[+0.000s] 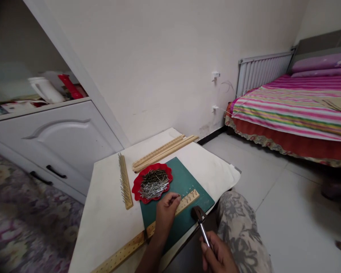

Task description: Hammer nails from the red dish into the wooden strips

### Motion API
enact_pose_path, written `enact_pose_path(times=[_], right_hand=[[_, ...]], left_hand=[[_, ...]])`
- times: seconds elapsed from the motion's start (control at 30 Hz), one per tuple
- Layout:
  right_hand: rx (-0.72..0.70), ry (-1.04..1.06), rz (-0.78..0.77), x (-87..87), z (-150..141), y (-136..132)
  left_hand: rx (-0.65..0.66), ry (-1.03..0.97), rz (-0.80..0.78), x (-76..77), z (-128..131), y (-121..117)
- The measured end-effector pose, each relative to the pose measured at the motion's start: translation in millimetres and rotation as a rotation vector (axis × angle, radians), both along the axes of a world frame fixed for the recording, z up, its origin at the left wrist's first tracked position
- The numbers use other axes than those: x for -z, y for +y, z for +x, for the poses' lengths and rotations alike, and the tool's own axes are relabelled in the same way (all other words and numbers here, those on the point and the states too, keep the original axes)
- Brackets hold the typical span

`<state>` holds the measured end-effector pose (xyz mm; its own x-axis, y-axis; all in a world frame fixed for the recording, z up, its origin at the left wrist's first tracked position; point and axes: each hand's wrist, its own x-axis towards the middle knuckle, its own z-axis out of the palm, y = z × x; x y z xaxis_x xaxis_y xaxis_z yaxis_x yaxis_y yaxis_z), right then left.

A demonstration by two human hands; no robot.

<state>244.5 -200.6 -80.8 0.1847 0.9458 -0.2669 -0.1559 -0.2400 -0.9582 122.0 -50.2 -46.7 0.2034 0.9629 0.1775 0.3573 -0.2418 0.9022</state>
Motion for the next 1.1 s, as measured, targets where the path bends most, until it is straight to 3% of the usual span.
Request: enact_pose_path(times=[0.37, 0.53, 0.8, 1.1], right_hand=[[-0.036, 0.026, -0.029, -6.2, 5, 2], [-0.081, 0.017, -0.05, -21.9, 8, -1], [-0.18, -0.055, 0.109, -66.5, 10, 22], [-0.244, -0.321, 0.233, -70.5, 8, 45]], left_hand=[[0.021, 0.076, 0.101, -0.8, 2, 0], [0.046, 0.08, 0.115, 1.1, 1, -1], [0.036, 0.062, 0.13, 2.3, 0, -2], [0.034, 0.082, 0.122, 7.7, 0, -2]])
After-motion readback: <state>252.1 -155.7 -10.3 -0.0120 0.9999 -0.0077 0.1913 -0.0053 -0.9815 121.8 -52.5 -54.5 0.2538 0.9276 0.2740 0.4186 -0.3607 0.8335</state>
